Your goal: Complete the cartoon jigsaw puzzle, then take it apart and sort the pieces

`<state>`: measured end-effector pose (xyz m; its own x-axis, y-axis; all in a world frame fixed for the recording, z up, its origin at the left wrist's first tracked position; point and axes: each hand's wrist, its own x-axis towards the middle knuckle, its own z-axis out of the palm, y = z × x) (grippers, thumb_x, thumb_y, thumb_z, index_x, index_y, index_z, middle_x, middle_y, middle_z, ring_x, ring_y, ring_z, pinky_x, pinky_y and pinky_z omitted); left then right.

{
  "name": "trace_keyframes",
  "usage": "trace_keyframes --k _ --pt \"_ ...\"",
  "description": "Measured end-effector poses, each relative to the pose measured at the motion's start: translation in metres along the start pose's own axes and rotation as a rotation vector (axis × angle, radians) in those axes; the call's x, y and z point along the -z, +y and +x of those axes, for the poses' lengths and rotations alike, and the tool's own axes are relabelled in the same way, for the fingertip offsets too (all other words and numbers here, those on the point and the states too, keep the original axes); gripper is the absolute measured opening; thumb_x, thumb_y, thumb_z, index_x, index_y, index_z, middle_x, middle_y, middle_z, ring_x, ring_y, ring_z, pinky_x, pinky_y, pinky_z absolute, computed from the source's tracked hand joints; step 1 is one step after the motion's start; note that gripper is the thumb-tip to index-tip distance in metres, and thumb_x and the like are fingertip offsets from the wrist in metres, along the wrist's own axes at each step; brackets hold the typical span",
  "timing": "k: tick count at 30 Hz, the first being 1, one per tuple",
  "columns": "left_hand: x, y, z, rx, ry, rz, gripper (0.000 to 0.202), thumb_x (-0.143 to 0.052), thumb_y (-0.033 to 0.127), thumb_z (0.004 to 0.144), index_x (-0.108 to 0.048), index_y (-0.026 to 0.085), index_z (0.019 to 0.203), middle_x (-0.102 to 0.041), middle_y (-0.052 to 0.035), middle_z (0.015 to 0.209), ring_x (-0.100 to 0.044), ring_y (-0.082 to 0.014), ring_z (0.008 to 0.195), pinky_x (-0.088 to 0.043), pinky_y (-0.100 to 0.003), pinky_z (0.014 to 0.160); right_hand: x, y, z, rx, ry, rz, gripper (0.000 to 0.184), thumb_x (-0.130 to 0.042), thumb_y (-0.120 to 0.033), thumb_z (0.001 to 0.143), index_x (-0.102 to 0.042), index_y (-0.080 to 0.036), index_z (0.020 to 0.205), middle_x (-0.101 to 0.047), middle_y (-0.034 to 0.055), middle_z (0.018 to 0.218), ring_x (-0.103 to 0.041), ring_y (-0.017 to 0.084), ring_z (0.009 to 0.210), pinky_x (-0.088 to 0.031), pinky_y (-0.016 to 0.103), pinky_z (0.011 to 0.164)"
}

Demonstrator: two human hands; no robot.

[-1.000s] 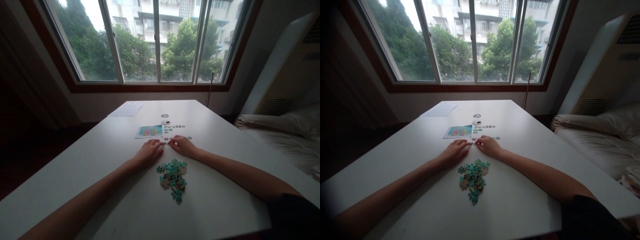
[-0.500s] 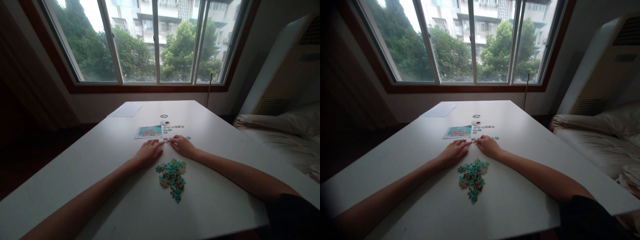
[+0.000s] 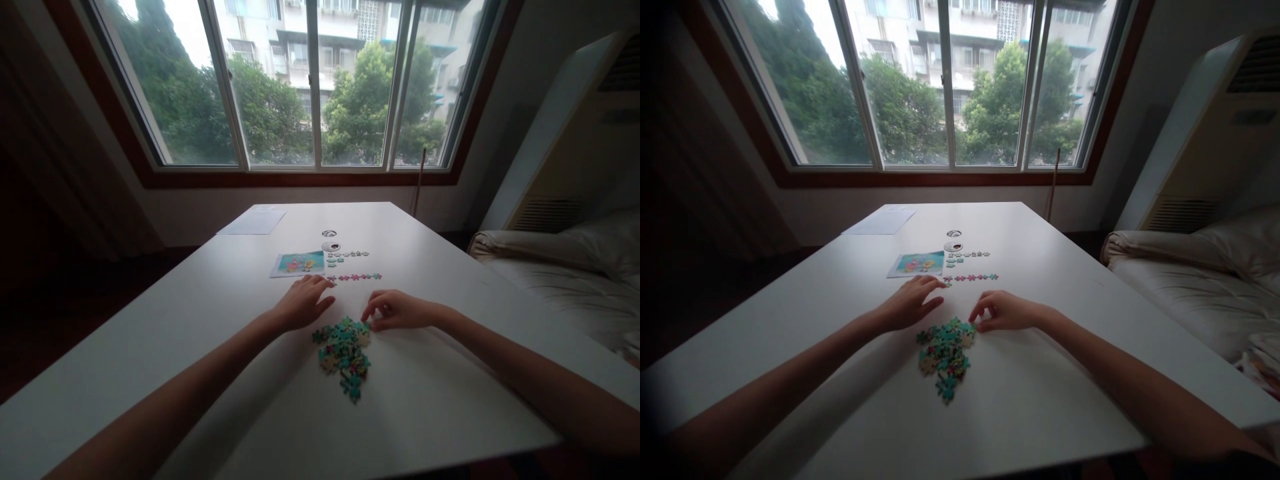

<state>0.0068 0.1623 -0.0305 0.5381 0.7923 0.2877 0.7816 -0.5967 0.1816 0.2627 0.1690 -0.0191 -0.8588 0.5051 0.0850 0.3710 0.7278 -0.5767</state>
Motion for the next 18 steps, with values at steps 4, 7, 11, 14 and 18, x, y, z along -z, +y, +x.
trace_keyframes --k 4,7,11,14,18 --pt "-0.001 0.02 -0.007 -0.015 0.086 -0.098 0.022 -0.045 0.029 0.084 -0.056 0.019 0.1 -0.057 -0.0079 0.102 -0.049 -0.0219 0.096 -0.039 -0.037 0.083 -0.008 -0.003 -0.005 -0.014 0.044 0.007 0.02 -0.059 -0.03 0.075 -0.063 -0.019 0.091 -0.051 0.0015 0.081 -0.045 0.007 0.062 -0.039 0.018 0.055" --pt "-0.005 0.028 -0.018 -0.002 0.139 -0.194 0.017 -0.045 0.025 0.084 -0.06 0.018 0.088 -0.06 -0.0059 0.088 -0.052 -0.0191 0.085 -0.041 -0.033 0.077 -0.01 -0.005 -0.007 -0.071 0.058 0.064 0.018 -0.061 -0.029 0.072 -0.061 -0.016 0.085 -0.051 -0.0007 0.07 -0.044 0.008 0.06 -0.037 0.018 0.053" --pt "-0.004 0.04 -0.024 0.009 0.212 -0.299 0.015 -0.047 0.02 0.082 -0.061 0.017 0.078 -0.061 -0.0041 0.077 -0.053 -0.0167 0.076 -0.041 -0.029 0.07 -0.017 -0.011 -0.006 -0.159 0.19 0.195 0.016 -0.062 -0.029 0.07 -0.059 -0.014 0.074 -0.047 -0.0038 0.057 -0.039 0.006 0.053 -0.032 0.018 0.049" --pt "0.001 0.052 -0.024 -0.023 0.235 -0.367 0.013 -0.049 0.02 0.081 -0.062 0.017 0.079 -0.061 -0.0037 0.076 -0.053 -0.0158 0.075 -0.04 -0.028 0.07 -0.026 -0.016 -0.001 -0.171 0.384 0.308 0.021 -0.063 -0.034 0.069 -0.058 -0.014 0.072 -0.048 -0.0035 0.057 -0.039 0.006 0.052 -0.03 0.019 0.048" --pt "0.005 0.064 -0.025 -0.037 0.233 -0.428 0.012 -0.054 0.025 0.078 -0.063 0.017 0.081 -0.061 -0.0043 0.078 -0.053 -0.0159 0.076 -0.04 -0.027 0.07 -0.036 -0.019 0.005 -0.164 0.472 0.514 0.03 -0.064 -0.04 0.067 -0.056 -0.015 0.082 -0.052 -0.0027 0.06 -0.043 0.007 0.051 -0.033 0.02 0.048"
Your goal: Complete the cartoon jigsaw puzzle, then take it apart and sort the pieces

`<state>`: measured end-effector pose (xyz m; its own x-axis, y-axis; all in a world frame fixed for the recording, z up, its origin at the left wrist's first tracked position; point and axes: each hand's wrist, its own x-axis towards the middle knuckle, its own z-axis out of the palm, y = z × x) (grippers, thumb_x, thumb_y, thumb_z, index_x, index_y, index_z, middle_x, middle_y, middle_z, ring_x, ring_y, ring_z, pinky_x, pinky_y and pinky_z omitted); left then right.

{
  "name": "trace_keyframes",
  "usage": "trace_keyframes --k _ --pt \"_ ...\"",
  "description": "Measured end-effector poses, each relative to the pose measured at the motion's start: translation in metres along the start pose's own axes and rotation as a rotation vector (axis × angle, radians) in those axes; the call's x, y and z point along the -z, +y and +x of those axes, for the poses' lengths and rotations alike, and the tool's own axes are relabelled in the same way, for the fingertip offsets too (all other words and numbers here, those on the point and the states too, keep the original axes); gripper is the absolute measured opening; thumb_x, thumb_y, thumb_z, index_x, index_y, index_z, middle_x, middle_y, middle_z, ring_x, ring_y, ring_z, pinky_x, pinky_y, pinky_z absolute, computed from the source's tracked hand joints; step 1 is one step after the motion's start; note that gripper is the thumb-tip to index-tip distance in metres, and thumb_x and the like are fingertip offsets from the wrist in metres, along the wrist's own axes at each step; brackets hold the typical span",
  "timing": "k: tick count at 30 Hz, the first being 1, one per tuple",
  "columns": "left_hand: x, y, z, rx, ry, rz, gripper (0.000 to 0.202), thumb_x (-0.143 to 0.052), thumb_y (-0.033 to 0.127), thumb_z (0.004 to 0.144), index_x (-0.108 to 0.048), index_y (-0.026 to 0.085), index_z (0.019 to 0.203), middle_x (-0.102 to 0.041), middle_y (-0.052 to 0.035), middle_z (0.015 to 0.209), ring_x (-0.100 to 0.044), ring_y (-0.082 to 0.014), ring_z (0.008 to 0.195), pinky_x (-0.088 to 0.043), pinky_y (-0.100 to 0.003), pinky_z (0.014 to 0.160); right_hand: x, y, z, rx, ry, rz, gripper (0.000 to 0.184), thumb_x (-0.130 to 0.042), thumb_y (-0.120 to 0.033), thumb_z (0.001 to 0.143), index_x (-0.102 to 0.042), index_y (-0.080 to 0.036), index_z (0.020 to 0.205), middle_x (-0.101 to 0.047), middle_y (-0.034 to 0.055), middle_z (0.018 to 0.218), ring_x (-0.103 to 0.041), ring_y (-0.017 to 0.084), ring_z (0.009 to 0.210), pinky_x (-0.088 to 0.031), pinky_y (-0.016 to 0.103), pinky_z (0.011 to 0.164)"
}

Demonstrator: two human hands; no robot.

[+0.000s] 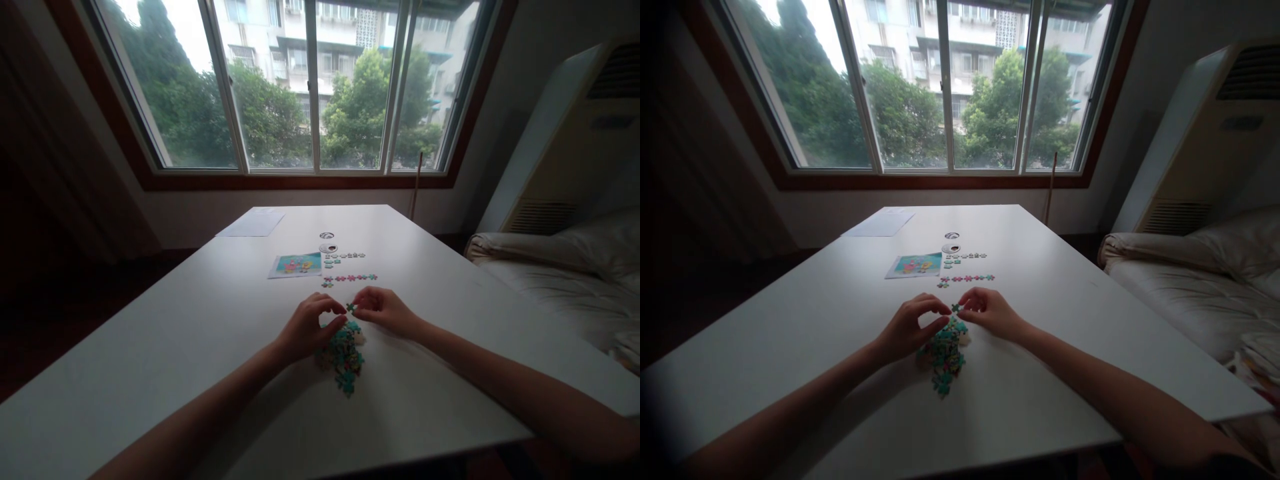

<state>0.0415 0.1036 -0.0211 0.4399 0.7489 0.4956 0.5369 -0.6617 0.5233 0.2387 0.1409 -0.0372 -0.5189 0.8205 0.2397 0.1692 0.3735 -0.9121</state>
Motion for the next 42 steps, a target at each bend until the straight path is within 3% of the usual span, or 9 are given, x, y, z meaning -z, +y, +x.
trace_keyframes --k 4,11,19,27,30,36,42 --pt "-0.004 0.001 -0.001 0.098 0.027 -0.05 0.016 -0.054 0.028 0.078 -0.063 0.015 0.076 -0.061 -0.0029 0.071 -0.053 -0.0133 0.066 -0.04 -0.024 0.062 -0.006 -0.003 -0.003 0.027 0.027 0.013 0.035 -0.063 -0.039 0.069 -0.055 -0.016 0.095 -0.056 -0.001 0.064 -0.047 0.008 0.053 -0.036 0.021 0.051" --pt "-0.014 -0.007 0.0 0.327 0.021 -0.318 0.025 -0.054 0.036 0.076 -0.063 0.013 0.072 -0.061 -0.0028 0.066 -0.052 -0.0129 0.062 -0.04 -0.021 0.055 -0.01 -0.007 -0.006 0.084 0.009 -0.087 0.027 -0.061 -0.035 0.072 -0.056 -0.016 0.091 -0.06 0.0004 0.067 -0.05 0.008 0.056 -0.037 0.021 0.052" --pt "-0.013 -0.005 0.003 0.378 0.047 -0.438 0.025 -0.057 0.036 0.073 -0.063 0.012 0.069 -0.06 -0.0026 0.063 -0.051 -0.0126 0.06 -0.039 -0.022 0.056 -0.005 -0.013 -0.011 0.287 0.056 -0.394 0.026 -0.064 -0.03 0.07 -0.057 -0.02 0.093 -0.062 0.0005 0.075 -0.053 0.01 0.064 -0.043 0.023 0.059" --pt "-0.011 -0.02 0.003 0.375 0.138 -0.444 0.023 -0.055 0.035 0.073 -0.06 0.013 0.068 -0.057 -0.001 0.061 -0.05 -0.012 0.058 -0.04 -0.023 0.057 0.014 -0.007 -0.004 0.381 0.35 -0.558 0.025 -0.061 -0.036 0.073 -0.057 -0.019 0.091 -0.06 0.0015 0.073 -0.052 0.012 0.061 -0.043 0.026 0.06" --pt "-0.009 -0.028 0.002 0.398 0.163 -0.411 0.022 -0.054 0.034 0.073 -0.059 0.013 0.068 -0.056 -0.0006 0.061 -0.049 -0.0118 0.057 -0.04 -0.023 0.056 0.021 -0.004 -0.002 0.376 0.396 -0.579 0.025 -0.059 -0.037 0.074 -0.057 -0.019 0.091 -0.06 0.0019 0.073 -0.051 0.011 0.06 -0.043 0.025 0.058" --pt "-0.006 -0.032 0.003 0.395 0.167 -0.292 0.023 -0.052 0.035 0.073 -0.059 0.014 0.066 -0.055 -0.0004 0.06 -0.049 -0.0124 0.057 -0.039 -0.023 0.056 0.021 -0.002 0.0 0.345 0.362 -0.548 0.025 -0.06 -0.035 0.073 -0.057 -0.019 0.092 -0.06 0.0017 0.075 -0.05 0.01 0.06 -0.043 0.024 0.058" --pt "-0.003 -0.032 0.003 0.373 0.121 -0.197 0.022 -0.051 0.033 0.073 -0.059 0.014 0.066 -0.056 0.0 0.06 -0.049 -0.0125 0.057 -0.038 -0.023 0.056 0.026 -0.004 0.038 0.157 0.1 -0.572 0.026 -0.064 -0.035 0.068 -0.06 -0.018 0.087 -0.062 0.0005 0.074 -0.052 0.009 0.06 -0.042 0.022 0.056"
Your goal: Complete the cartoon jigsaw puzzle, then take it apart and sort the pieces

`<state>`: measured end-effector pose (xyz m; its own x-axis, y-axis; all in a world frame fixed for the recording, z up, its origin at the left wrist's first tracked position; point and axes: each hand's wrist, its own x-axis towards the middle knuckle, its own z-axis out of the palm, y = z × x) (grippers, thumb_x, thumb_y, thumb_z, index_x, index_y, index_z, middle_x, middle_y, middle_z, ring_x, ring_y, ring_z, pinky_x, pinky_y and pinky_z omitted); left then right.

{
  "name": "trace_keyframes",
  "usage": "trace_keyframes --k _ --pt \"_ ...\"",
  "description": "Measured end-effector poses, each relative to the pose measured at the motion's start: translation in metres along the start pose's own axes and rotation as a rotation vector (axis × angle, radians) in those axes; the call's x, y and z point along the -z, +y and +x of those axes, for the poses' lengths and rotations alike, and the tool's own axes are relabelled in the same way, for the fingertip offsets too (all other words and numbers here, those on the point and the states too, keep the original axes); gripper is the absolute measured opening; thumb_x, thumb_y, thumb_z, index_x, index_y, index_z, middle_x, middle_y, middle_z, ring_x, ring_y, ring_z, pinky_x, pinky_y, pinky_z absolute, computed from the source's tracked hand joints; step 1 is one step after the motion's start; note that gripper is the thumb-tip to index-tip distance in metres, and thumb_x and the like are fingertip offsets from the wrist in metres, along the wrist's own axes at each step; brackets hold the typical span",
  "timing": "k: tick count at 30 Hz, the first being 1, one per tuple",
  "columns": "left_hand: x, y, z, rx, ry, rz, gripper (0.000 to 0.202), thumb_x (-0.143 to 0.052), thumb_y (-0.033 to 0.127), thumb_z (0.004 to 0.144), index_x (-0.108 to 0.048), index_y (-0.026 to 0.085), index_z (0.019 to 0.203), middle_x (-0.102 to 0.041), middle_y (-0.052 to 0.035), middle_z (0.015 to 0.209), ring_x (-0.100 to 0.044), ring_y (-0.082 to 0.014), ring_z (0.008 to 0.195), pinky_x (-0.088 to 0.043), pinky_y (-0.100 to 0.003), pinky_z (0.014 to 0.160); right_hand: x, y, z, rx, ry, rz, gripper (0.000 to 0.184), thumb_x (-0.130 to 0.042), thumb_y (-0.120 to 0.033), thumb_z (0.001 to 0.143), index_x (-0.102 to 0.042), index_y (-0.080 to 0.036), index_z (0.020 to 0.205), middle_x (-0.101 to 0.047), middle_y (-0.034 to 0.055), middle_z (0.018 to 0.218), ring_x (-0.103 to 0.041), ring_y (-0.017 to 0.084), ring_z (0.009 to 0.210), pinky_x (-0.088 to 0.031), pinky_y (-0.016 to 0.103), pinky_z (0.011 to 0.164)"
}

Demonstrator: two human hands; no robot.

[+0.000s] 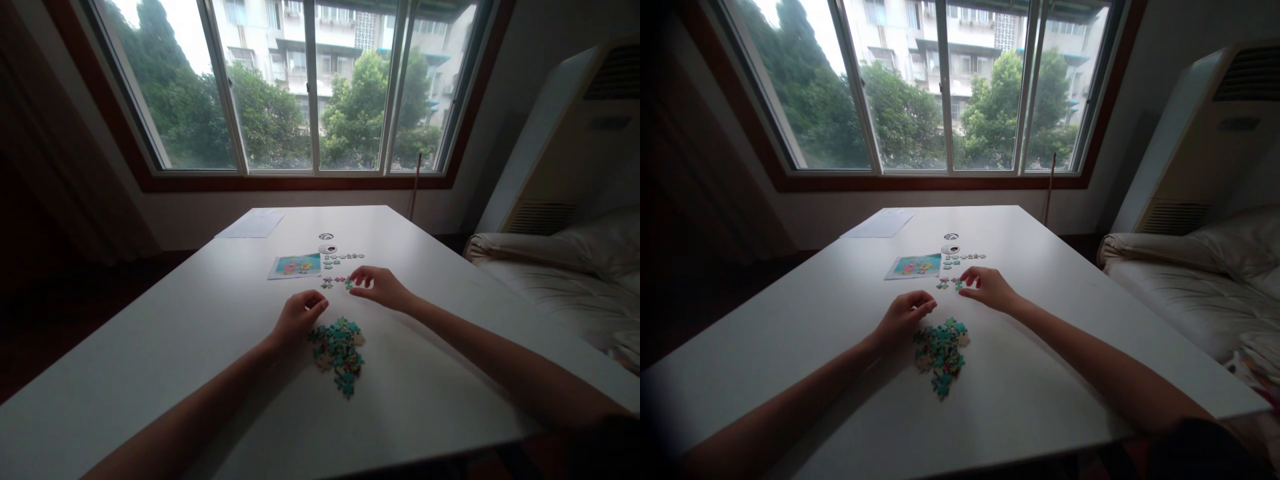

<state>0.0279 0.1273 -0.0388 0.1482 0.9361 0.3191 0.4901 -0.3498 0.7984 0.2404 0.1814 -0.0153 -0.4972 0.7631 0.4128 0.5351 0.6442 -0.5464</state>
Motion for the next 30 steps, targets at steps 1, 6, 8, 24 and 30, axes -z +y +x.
trace_keyframes --k 1,6,8,24,30 --pt "0.0 0.0 0.0 0.0 0.003 0.003 0.021 -0.051 0.033 0.073 -0.059 0.014 0.067 -0.057 0.0001 0.06 -0.049 -0.0124 0.057 -0.038 -0.023 0.056 -0.001 0.003 0.011 -0.027 -0.017 -0.016 0.025 -0.063 -0.035 0.068 -0.06 -0.018 0.086 -0.062 -0.0001 0.073 -0.052 0.009 0.059 -0.041 0.021 0.056" --pt "0.002 0.001 0.0 -0.012 0.002 0.014 0.021 -0.051 0.032 0.074 -0.059 0.014 0.067 -0.057 -0.0004 0.061 -0.05 -0.0126 0.058 -0.038 -0.023 0.056 -0.013 0.032 0.066 -0.169 -0.064 -0.154 0.027 -0.062 -0.034 0.069 -0.062 -0.018 0.09 -0.064 0.0007 0.078 -0.056 0.01 0.064 -0.041 0.02 0.06" --pt "0.003 0.001 -0.001 -0.017 -0.002 0.022 0.021 -0.051 0.032 0.074 -0.059 0.014 0.068 -0.057 -0.0007 0.061 -0.051 -0.0128 0.059 -0.038 -0.023 0.056 -0.02 0.044 0.08 -0.187 -0.068 -0.177 0.028 -0.064 -0.033 0.067 -0.063 -0.017 0.089 -0.065 0.0021 0.08 -0.057 0.011 0.068 -0.041 0.021 0.063" --pt "0.007 0.001 -0.004 -0.038 -0.006 0.034 0.021 -0.05 0.031 0.075 -0.06 0.014 0.068 -0.057 0.0 0.06 -0.05 -0.0122 0.058 -0.038 -0.022 0.054 -0.034 0.06 0.094 -0.2 -0.175 -0.247 0.019 -0.061 -0.029 0.07 -0.068 -0.02 0.085 -0.066 0.0016 0.081 -0.058 0.012 0.071 -0.04 0.02 0.065" --pt "0.005 -0.001 -0.003 -0.041 -0.003 0.037 0.021 -0.05 0.031 0.074 -0.06 0.014 0.067 -0.057 0.0002 0.059 -0.05 -0.0121 0.057 -0.038 -0.022 0.054 -0.035 0.054 0.093 -0.188 -0.155 -0.287 0.018 -0.061 -0.029 0.069 -0.068 -0.021 0.083 -0.066 0.0014 0.081 -0.057 0.013 0.071 -0.039 0.022 0.063"
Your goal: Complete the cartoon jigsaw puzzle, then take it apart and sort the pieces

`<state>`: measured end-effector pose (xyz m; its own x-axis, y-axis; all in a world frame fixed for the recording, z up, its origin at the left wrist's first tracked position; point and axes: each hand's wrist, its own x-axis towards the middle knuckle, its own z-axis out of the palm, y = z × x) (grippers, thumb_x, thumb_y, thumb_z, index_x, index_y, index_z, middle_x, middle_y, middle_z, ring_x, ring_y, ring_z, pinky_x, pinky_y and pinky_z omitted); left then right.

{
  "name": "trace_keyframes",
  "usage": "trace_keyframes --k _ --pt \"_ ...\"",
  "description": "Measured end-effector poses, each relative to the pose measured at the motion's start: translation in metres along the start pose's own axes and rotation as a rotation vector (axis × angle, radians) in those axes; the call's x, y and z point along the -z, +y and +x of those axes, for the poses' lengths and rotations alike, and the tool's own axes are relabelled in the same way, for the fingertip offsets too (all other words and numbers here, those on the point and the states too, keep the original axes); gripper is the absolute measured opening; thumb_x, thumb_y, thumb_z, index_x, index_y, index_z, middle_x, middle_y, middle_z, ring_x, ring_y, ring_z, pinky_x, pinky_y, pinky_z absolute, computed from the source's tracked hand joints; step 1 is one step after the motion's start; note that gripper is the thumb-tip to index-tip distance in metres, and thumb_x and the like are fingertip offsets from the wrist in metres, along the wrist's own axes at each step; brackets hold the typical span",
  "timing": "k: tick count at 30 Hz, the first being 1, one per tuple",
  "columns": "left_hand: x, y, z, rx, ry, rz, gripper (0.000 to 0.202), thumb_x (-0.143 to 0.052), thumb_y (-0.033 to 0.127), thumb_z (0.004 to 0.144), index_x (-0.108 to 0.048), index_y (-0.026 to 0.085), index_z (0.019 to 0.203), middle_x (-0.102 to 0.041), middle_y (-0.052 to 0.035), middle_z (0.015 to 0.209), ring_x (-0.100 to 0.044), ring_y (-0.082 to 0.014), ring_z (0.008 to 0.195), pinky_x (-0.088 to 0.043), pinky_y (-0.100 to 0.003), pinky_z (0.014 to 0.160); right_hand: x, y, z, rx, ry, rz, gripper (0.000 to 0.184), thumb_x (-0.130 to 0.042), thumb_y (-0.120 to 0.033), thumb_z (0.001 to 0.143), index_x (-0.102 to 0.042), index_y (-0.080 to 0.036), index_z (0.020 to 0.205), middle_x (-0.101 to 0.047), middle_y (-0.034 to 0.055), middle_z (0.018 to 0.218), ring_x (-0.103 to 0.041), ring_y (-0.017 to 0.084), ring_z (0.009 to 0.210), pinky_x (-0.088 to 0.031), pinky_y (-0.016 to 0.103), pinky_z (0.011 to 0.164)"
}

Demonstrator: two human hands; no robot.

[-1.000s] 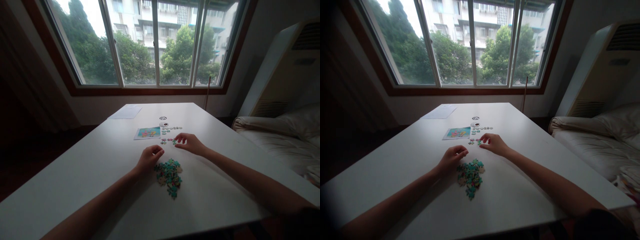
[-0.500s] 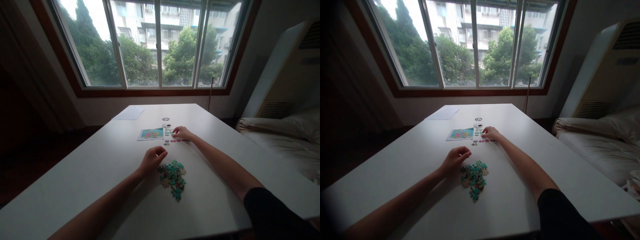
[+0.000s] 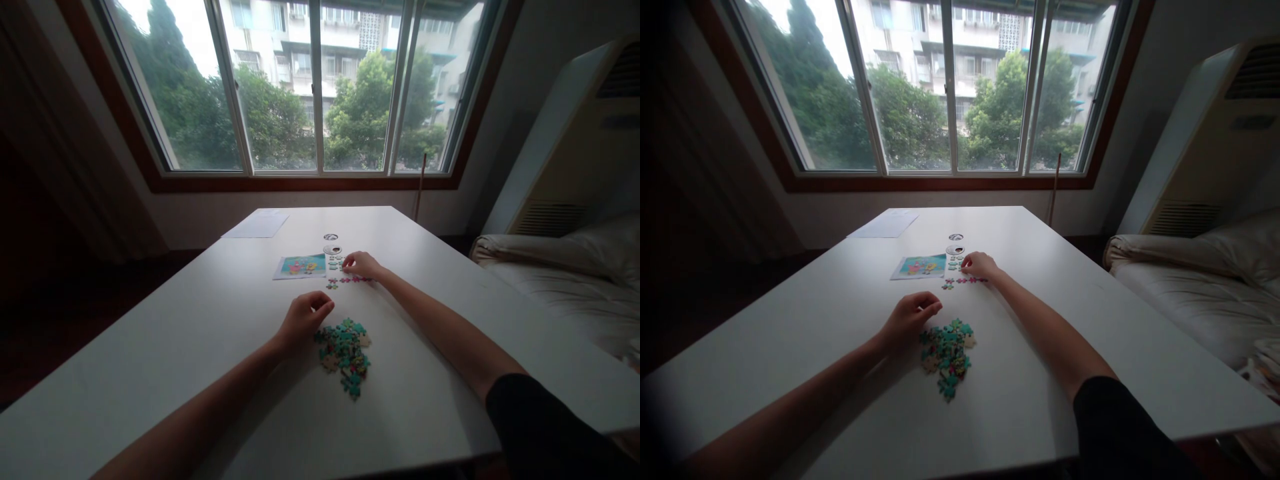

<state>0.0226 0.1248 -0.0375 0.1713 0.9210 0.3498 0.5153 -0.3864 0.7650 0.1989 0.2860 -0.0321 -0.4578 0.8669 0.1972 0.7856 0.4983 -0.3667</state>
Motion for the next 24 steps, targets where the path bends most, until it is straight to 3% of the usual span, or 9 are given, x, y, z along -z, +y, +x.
trace_keyframes --k 4,7,11,14,20,24 --pt "0.0 -0.001 0.001 0.008 -0.011 0.006 0.021 -0.05 0.031 0.075 -0.06 0.014 0.068 -0.057 -0.0001 0.061 -0.051 -0.0125 0.058 -0.038 -0.022 0.055 0.011 -0.01 -0.015 0.062 0.002 0.009 0.018 -0.057 -0.029 0.072 -0.066 -0.02 0.085 -0.064 0.002 0.083 -0.055 0.013 0.071 -0.039 0.022 0.062" --pt "-0.001 -0.003 0.001 0.014 -0.011 0.006 0.02 -0.05 0.031 0.075 -0.06 0.014 0.068 -0.057 -0.0001 0.061 -0.05 -0.0125 0.058 -0.038 -0.022 0.055 0.025 -0.021 -0.038 0.158 -0.074 0.044 0.014 -0.058 -0.027 0.073 -0.066 -0.02 0.082 -0.063 -0.0008 0.074 -0.053 0.009 0.064 -0.039 0.019 0.059" --pt "-0.002 -0.004 0.003 -0.005 -0.01 0.01 0.02 -0.05 0.03 0.075 -0.06 0.014 0.067 -0.056 0.0003 0.059 -0.049 -0.0119 0.057 -0.038 -0.022 0.055 0.045 -0.035 -0.076 0.345 -0.391 0.135 0.016 -0.06 -0.029 0.072 -0.066 -0.018 0.082 -0.059 -0.0015 0.066 -0.051 0.008 0.059 -0.038 0.018 0.054" --pt "-0.002 -0.004 0.004 -0.025 -0.002 0.017 0.02 -0.05 0.029 0.075 -0.06 0.014 0.067 -0.056 0.0003 0.059 -0.049 -0.0118 0.057 -0.038 -0.022 0.055 0.052 -0.041 -0.101 0.34 -0.571 0.186 0.027 -0.065 -0.034 0.067 -0.064 -0.019 0.09 -0.059 -0.0019 0.067 -0.052 0.008 0.058 -0.037 0.018 0.051" --pt "-0.003 0.0 0.001 -0.022 0.004 0.003 0.02 -0.05 0.03 0.074 -0.059 0.014 0.065 -0.056 0.0008 0.057 -0.05 -0.0118 0.056 -0.039 -0.022 0.055 0.04 -0.04 -0.132 0.31 -0.476 0.154 0.041 -0.071 -0.046 0.056 -0.062 -0.018 0.083 -0.056 -0.003 0.063 -0.048 0.007 0.052 -0.032 0.018 0.046" --pt "-0.005 0.003 -0.002 -0.006 0.003 0.006 0.019 -0.051 0.029 0.074 -0.059 0.014 0.066 -0.056 0.0009 0.058 -0.049 -0.0117 0.056 -0.038 -0.021 0.054 0.036 -0.039 -0.139 0.331 -0.462 0.151 0.036 -0.067 -0.046 0.061 -0.06 -0.018 0.081 -0.055 -0.0033 0.063 -0.047 0.007 0.053 -0.032 0.018 0.046"
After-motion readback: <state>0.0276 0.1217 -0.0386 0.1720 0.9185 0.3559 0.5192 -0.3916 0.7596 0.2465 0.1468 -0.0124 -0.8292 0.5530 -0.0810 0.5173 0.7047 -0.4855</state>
